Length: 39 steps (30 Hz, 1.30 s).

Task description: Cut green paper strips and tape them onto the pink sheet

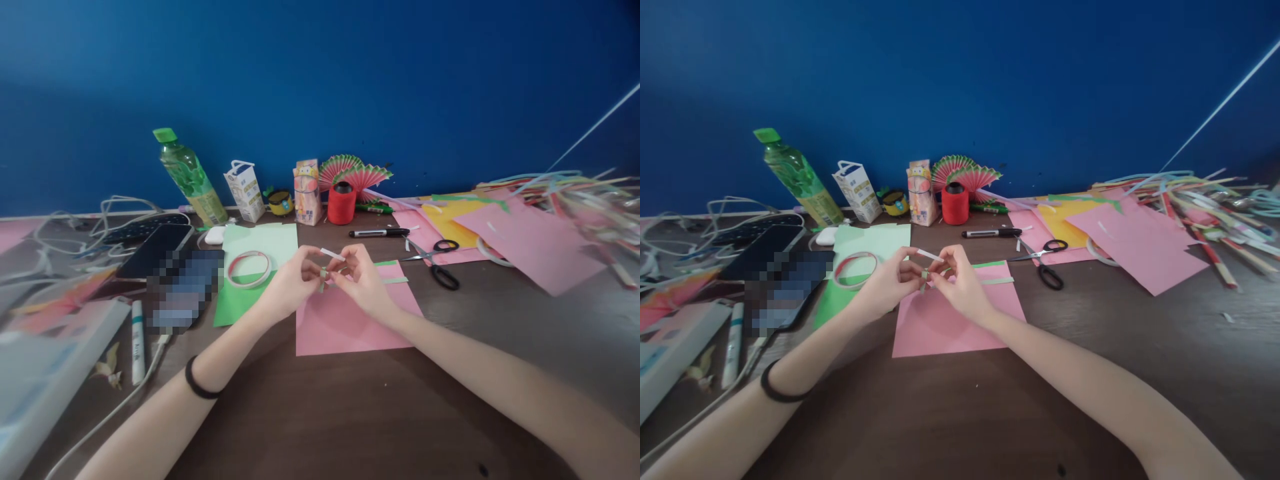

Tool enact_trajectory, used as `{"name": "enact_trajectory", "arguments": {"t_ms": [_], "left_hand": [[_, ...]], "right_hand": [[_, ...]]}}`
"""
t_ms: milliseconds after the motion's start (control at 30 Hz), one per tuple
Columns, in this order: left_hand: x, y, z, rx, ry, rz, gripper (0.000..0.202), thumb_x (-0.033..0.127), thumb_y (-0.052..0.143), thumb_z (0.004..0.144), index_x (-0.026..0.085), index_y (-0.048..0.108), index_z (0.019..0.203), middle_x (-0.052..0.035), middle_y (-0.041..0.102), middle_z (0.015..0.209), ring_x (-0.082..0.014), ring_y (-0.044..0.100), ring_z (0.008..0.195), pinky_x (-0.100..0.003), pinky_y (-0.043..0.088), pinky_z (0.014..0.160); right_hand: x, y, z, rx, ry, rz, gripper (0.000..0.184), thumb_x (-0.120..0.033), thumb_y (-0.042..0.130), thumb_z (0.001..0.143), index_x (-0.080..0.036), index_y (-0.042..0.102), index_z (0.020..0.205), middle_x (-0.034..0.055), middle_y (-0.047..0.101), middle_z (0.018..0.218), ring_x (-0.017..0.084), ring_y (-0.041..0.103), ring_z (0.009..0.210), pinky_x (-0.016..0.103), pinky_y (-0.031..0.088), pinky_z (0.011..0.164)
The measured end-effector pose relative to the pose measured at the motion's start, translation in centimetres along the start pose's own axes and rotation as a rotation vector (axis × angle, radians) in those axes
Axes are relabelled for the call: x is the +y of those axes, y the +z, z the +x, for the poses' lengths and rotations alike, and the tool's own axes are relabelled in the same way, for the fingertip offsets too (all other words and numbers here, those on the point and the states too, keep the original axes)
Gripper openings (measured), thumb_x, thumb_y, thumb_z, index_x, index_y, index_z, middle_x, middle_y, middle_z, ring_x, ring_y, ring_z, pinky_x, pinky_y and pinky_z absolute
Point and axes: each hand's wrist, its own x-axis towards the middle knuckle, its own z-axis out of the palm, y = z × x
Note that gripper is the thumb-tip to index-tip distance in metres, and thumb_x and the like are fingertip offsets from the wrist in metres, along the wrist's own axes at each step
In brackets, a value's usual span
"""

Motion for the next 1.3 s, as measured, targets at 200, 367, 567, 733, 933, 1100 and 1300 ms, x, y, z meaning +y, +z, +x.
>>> {"name": "enact_trajectory", "arguments": {"t_ms": [200,367,567,733,933,1100,1300], "left_hand": [[0.2,0.1,-0.3,-0.039,0.074,0.176,0.048,0.009,0.049,0.070,0.022,0.040,0.115,0.0007,0.062,0.077,-0.0139,0.063,0.070,-0.029,0.048,0.070],[0.2,0.2,-0.2,-0.048,0.059,0.133,0.048,0.009,0.051,0.069,0.021,0.041,0.114,0.0005,0.063,0.077,-0.0139,0.063,0.070,-0.029,0.048,0.072],[0.5,-0.2,0.1,0.029,-0.051,-0.039,0.028,0.014,0.054,0.069,0.016,0.051,0.097,-0.0001,0.062,0.071,-0.0129,0.062,0.069,-0.028,0.048,0.071],[0.2,-0.7,0.4,0.079,-0.055,-0.052,0.013,0.016,0.056,0.068,0.016,0.052,0.080,0.0014,0.060,0.068,-0.0123,0.062,0.065,-0.027,0.047,0.067],[0.4,-0.8,0.1,0.057,0.024,0.073,0.009,0.014,0.050,0.070,0.018,0.054,0.077,0.0024,0.060,0.071,-0.0131,0.064,0.068,-0.025,0.047,0.066],[0.8,-0.7,0.0,0.066,0.026,0.204,0.017,0.013,0.047,0.069,0.017,0.060,0.079,-0.0006,0.065,0.076,-0.0131,0.061,0.069,-0.025,0.046,0.065],[0.7,-0.6,0.1,0.061,0.006,0.074,0.014,0.015,0.050,0.069,0.016,0.059,0.079,-0.0009,0.065,0.077,-0.0134,0.063,0.070,-0.026,0.049,0.068]], "right_hand": [[-0.1,0.2,-0.1,0.003,-0.021,-0.111,0.027,-0.017,0.059,0.074,-0.023,0.035,0.087,-0.0043,0.055,0.074,0.012,0.056,0.065,0.030,0.040,0.060],[-0.1,0.1,0.0,-0.020,0.001,-0.080,0.026,-0.018,0.058,0.074,-0.023,0.035,0.085,-0.0049,0.053,0.070,0.012,0.053,0.065,0.029,0.038,0.060],[0.2,0.0,0.1,0.020,0.033,0.030,0.028,-0.019,0.059,0.073,-0.024,0.035,0.086,-0.0046,0.051,0.072,0.012,0.051,0.069,0.029,0.040,0.065],[-0.6,-0.2,0.1,0.038,0.044,0.018,0.024,-0.026,0.061,0.072,-0.023,0.039,0.081,-0.0028,0.050,0.074,0.012,0.050,0.069,0.029,0.040,0.065],[-1.3,-0.8,0.2,-0.035,0.000,-0.146,0.017,-0.033,0.055,0.078,-0.020,0.048,0.069,-0.0013,0.046,0.070,0.012,0.045,0.067,0.028,0.037,0.064],[-0.7,-1.1,0.3,-0.127,-0.028,-0.156,0.017,-0.032,0.056,0.078,-0.020,0.049,0.069,0.0004,0.049,0.077,0.014,0.048,0.075,0.029,0.037,0.070],[0.0,-1.4,0.6,-0.100,-0.018,-0.112,0.019,-0.032,0.059,0.075,-0.019,0.050,0.066,0.0016,0.049,0.085,0.015,0.049,0.081,0.031,0.037,0.076]]}}
